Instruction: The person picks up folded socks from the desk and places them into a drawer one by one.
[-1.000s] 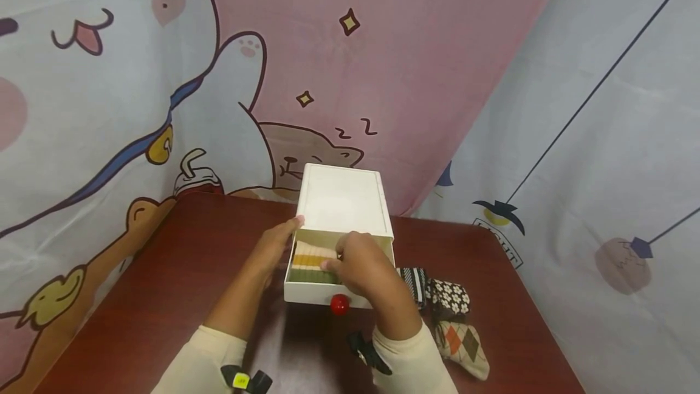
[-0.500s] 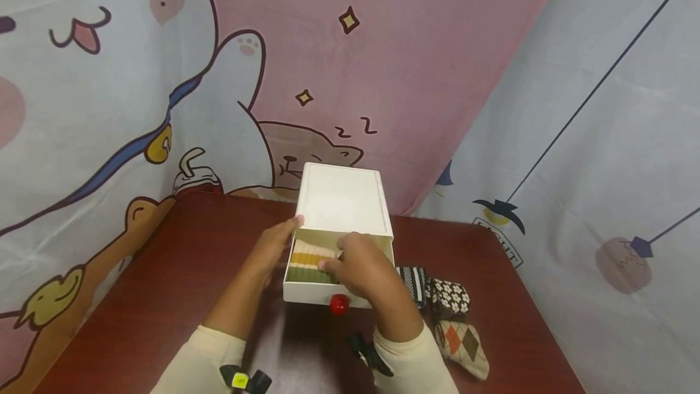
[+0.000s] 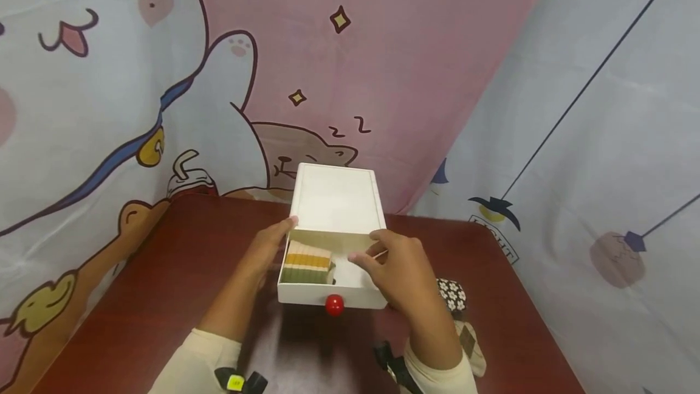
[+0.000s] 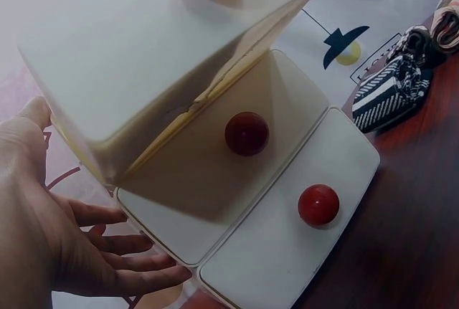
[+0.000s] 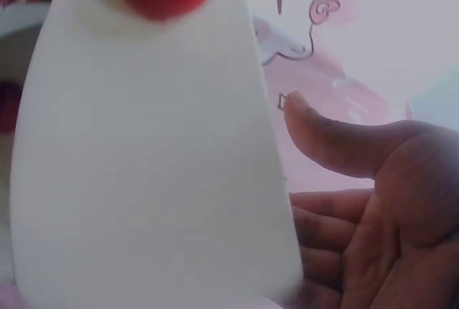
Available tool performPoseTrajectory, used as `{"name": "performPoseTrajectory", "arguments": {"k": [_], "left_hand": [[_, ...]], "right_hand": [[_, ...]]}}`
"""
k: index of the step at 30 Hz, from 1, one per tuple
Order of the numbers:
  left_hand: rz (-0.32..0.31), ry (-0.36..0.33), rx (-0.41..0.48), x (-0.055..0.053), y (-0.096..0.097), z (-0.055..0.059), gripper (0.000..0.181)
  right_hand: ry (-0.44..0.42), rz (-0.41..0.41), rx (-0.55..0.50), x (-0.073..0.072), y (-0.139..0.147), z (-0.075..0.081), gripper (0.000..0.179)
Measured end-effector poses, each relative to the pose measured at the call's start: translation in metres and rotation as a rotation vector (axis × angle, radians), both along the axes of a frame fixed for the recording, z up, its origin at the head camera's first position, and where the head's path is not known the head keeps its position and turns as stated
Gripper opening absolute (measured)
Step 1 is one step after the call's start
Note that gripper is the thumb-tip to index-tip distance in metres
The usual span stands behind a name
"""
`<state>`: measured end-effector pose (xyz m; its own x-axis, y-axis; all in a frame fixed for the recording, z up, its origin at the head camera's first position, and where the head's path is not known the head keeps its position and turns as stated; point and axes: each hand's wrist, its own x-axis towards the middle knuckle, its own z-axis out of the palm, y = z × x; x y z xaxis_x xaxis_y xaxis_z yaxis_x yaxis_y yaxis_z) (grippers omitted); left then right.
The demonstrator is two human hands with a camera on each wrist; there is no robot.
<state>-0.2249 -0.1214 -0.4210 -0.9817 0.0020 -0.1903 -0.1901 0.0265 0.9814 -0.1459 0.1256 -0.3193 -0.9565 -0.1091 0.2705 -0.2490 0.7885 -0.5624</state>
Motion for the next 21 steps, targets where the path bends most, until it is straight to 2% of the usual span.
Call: {"name": "performPoseTrajectory", "arguments": {"k": [6, 10, 16, 21], "left_hand": [[-0.015, 0.002, 0.002, 0.0, 0.001, 0.0, 0.071], [-0.017, -0.003, -0.01, -0.001, 0.002, 0.001, 0.072], [-0.006, 0.0, -0.027, 0.001, 0.0, 0.002, 0.069], [-0.006, 0.001, -0.015, 0.002, -0.002, 0.003, 0.067]], "right_hand": [[0.105, -0.081, -0.059, 0.01, 0.034, -0.004, 0.038], [0.145, -0.154, -0.072, 0.015, 0.06, -0.009, 0.036], [0.084, -0.28, -0.066, 0.016, 0.099, -0.014, 0.042], [-0.006, -0.295, 0.004, 0.011, 0.134, -0.024, 0.052]]}}
